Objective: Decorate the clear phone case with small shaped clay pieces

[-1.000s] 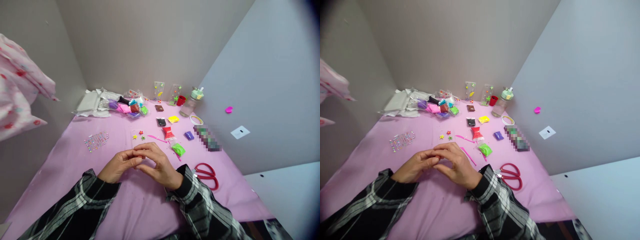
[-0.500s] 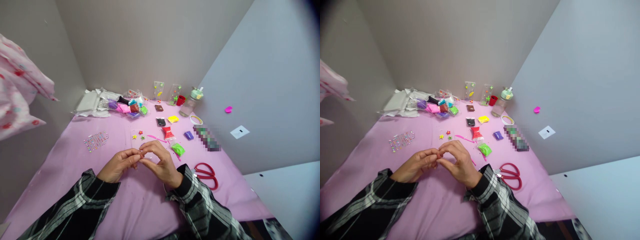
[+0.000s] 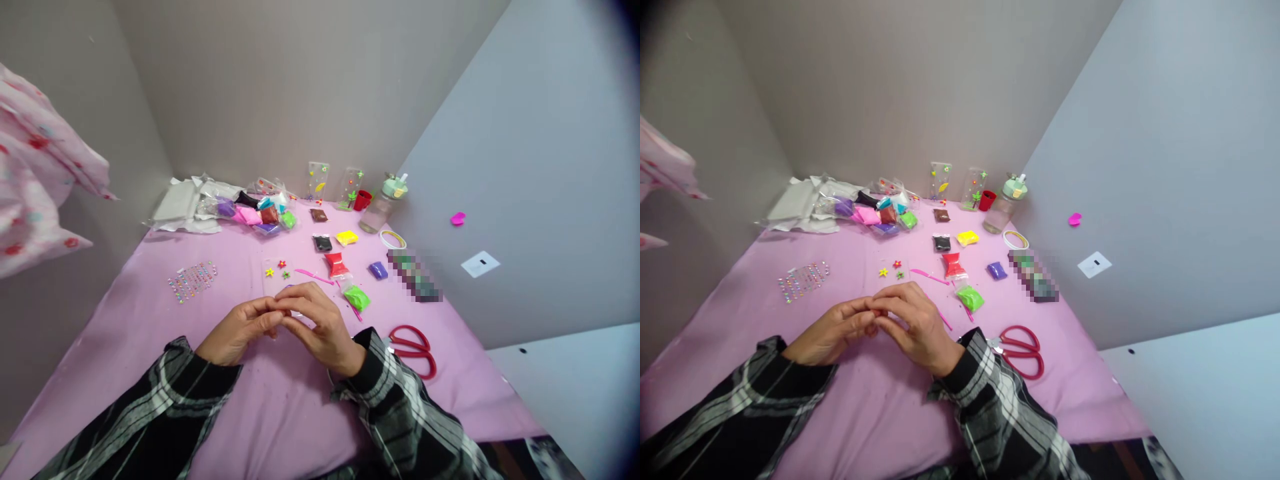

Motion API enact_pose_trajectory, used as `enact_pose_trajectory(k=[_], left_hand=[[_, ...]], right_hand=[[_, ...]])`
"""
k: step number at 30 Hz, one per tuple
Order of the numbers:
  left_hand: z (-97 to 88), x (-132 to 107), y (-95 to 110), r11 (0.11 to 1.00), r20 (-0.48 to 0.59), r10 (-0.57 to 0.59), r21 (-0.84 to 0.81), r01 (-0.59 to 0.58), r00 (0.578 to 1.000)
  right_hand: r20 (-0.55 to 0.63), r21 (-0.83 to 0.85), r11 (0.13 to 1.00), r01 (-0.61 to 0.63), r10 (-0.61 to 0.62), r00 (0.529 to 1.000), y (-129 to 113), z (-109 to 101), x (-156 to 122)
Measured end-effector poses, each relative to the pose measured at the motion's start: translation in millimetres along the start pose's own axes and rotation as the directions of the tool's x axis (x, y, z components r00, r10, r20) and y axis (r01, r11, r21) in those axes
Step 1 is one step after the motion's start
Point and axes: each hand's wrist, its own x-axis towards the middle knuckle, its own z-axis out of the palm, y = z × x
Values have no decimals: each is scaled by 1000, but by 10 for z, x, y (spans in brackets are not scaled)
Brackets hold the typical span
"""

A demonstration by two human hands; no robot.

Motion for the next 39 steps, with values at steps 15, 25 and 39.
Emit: enact_pose_trajectory(k=[15, 25, 39], left_hand=[[16, 2, 15, 1000, 1, 5, -9, -5, 1000], [-2, -1, -21, 1000, 1, 11, 5, -11, 1000], [-16, 6, -27, 998, 0, 6, 56, -6, 1000]], right_hand=[[89, 46, 999, -17, 12, 996, -28, -30, 19], [19, 68, 997, -47, 45, 999, -21, -34, 22], [35, 20, 1000, -22, 21, 999, -39, -38, 32]])
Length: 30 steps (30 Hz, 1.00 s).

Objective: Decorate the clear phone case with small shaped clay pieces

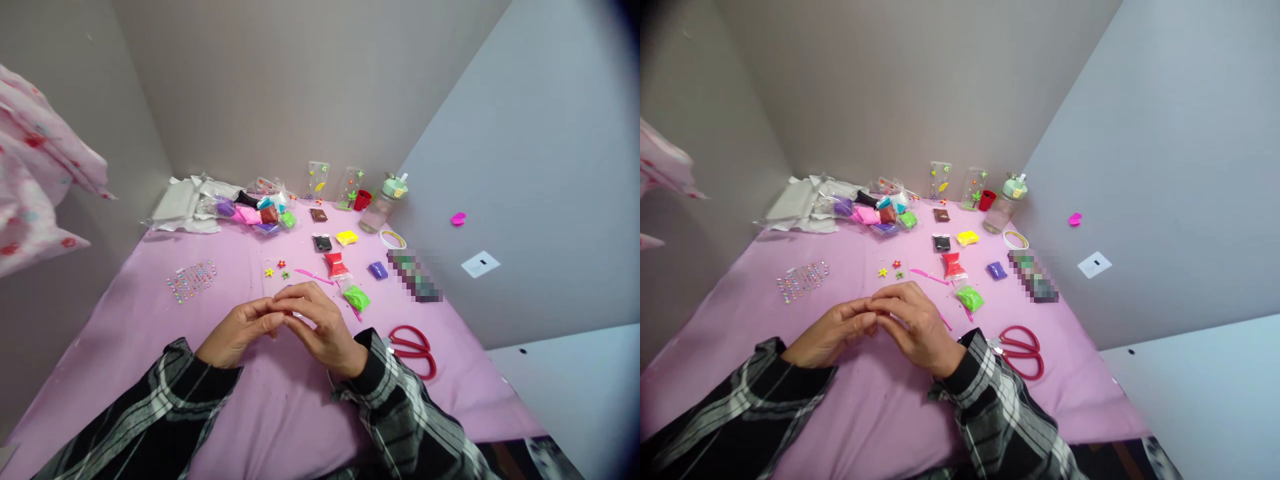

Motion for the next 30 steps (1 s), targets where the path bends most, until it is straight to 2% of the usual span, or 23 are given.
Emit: enact_pose_trajectory(k=[4, 10, 16, 22, 27, 30], left_hand=[[3, -14, -4, 1000, -2, -5, 0, 5, 1000], [27, -21, 26, 1000, -4, -8, -24, 8, 1000], [25, -5, 23, 999, 10, 0, -49, 0, 1000], [40, 6, 4, 998, 25, -9, -60, 11, 1000], [24, -3, 1, 999, 22, -8, -40, 9, 1000], [15, -9, -4, 999, 31, -15, -34, 16, 999]], right_hand=[[91, 11, 1000, -1, 0, 996, -20, -12, -1], [-24, 1, 1000, -1, 1, 1000, 35, 2, -28], [74, 25, 1000, 6, -7, 997, -10, -12, -5], [15, 21, 999, 34, -35, 999, 20, -1, -3], [90, 42, 999, 22, -25, 996, 17, -3, -10], [27, 53, 999, -4, 3, 1000, 29, -7, -22]])
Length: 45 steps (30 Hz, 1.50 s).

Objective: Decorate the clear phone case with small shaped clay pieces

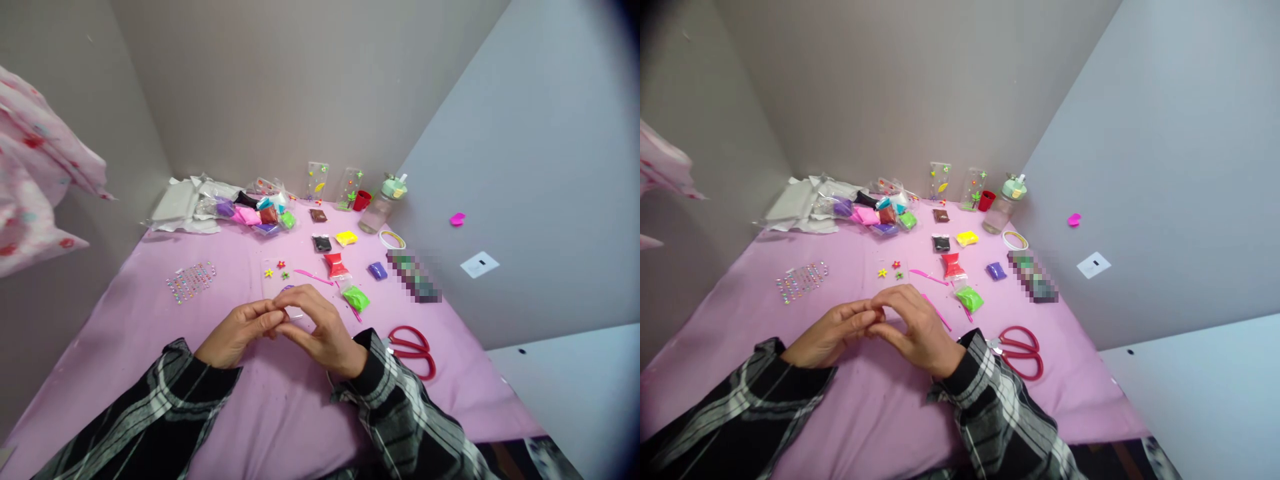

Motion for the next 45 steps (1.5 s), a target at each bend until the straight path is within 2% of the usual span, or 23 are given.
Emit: enact_pose_trajectory(k=[3, 8, 13, 19, 24, 29, 35, 41, 45], left_hand=[[-7, -1, -11, 1000, 16, 0, 12, 0, 1000], [-15, -2, -34, 1000, 34, -2, 29, 1, 999], [12, 8, -28, 999, 68, -27, 40, 24, 997], [36, 0, -1, 999, 70, -37, 42, 34, 997], [35, 9, -34, 998, 67, -29, 50, 26, 997], [7, 8, -31, 997, 35, -23, 73, 21, 999], [-8, 2, -15, 996, 26, -13, 88, 11, 1000], [-3, 2, -7, 998, 12, 10, 69, -11, 1000], [14, -1, -3, 998, 13, 3, 69, -4, 1000]], right_hand=[[-39, -14, 1000, -8, 8, 999, 19, -29, -10], [68, -64, 998, 6, -1, 998, -20, -102, -16], [49, -69, 998, -3, 6, 999, -74, -145, -34], [138, -42, 999, -14, 19, 990, -74, -166, -36], [79, -45, 999, -6, 9, 997, -55, -130, -39], [108, -48, 999, 9, -3, 994, -59, -124, -35], [-10, -69, 997, -34, 33, 999, -22, -120, -54], [30, -72, 997, -19, 22, 999, -30, -115, -53], [8, -65, 998, -17, 17, 1000, -42, -117, -43]])
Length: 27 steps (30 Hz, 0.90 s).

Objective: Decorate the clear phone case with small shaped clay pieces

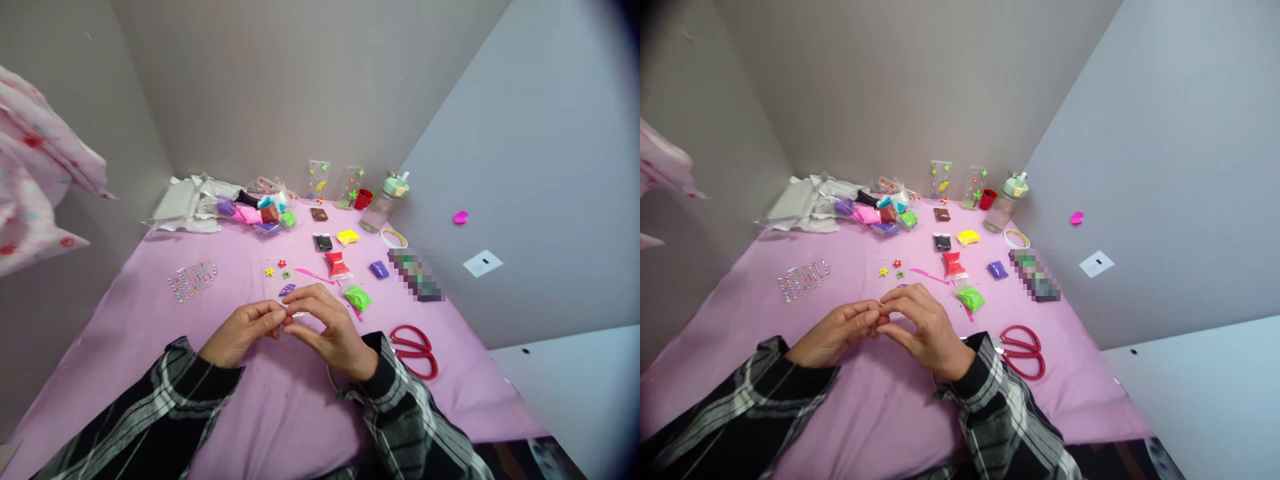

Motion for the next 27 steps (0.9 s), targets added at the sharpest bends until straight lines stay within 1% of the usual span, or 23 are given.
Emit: enact_pose_trajectory(k=[3, 8, 13, 17, 22, 27], left_hand=[[10, 2, 11, 1000, -7, -9, 4, 9, 1000], [7, 5, 20, 1000, -5, -21, 12, 21, 1000], [-6, 3, 9, 1000, 6, -17, 17, 17, 1000], [-12, 5, 2, 999, -6, -20, 29, 20, 1000], [-5, 11, 1, 1000, -2, -15, 24, 15, 1000], [3, 3, 21, 1000, 19, -9, 29, 9, 1000]], right_hand=[[-11, -11, 1000, 7, -7, 1000, 6, 1, 0], [9, 15, 1000, 11, -11, 1000, 11, 0, -3], [-8, -12, 1000, 1, -1, 1000, 5, -2, -5], [5, 23, 1000, 5, -5, 1000, -21, -8, 8], [-26, 17, 1000, 3, -2, 1000, -11, -7, 11], [6, 31, 999, -12, 12, 1000, -6, -4, 4]])
